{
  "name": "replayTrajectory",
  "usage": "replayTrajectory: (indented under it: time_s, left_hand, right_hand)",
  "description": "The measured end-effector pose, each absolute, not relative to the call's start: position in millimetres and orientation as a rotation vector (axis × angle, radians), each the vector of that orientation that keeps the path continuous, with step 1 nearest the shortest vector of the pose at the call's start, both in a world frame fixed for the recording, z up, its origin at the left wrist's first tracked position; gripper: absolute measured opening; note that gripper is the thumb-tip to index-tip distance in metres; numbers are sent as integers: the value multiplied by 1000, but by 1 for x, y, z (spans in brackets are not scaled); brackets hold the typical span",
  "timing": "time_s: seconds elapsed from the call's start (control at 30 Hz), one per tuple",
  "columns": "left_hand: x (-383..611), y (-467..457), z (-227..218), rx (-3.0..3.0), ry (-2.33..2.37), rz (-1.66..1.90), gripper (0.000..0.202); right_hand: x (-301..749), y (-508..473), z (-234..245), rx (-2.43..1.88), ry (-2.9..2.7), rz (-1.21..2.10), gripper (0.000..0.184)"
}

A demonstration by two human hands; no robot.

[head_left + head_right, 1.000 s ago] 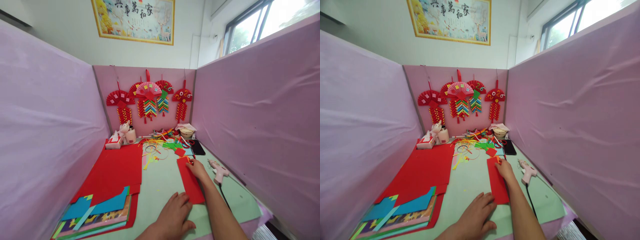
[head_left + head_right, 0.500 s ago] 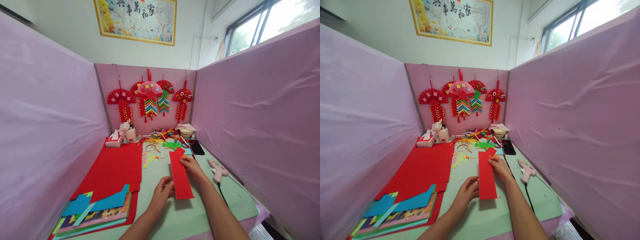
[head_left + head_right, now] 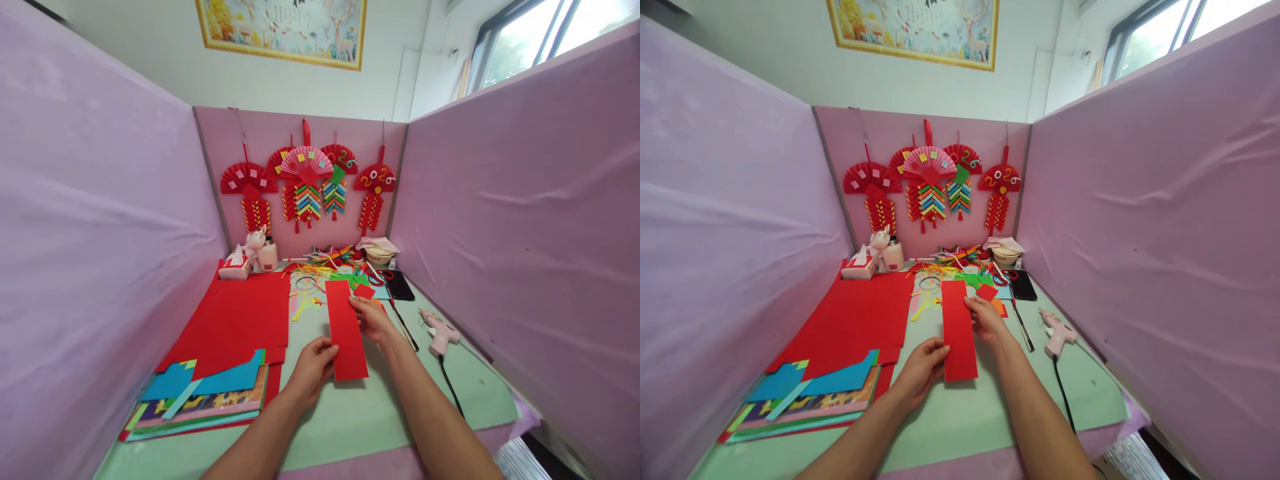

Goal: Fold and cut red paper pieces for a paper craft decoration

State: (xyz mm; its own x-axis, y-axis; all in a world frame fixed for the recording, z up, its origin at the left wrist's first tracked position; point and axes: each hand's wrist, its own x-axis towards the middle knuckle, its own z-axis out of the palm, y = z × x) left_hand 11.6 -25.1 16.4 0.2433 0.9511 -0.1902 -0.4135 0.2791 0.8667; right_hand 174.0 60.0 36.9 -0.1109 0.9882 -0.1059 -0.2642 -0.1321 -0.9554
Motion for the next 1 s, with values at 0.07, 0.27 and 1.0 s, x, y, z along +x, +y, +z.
replayTrajectory:
  time_s: [0.07,0.27,1.0]
  left_hand:
    - [11,-25,15,786,836,1075,32]
    - [13,-25,12,834,903,1035,29]
    - [14,-17,2,944,1094,1289,30]
  right_hand:
    - [171,60,32,-1025,-1003,1464,40]
    - [171,57,18,-1061,-1007,1278,42]
    - [161,50,19,-1058,-1264,1144,44]
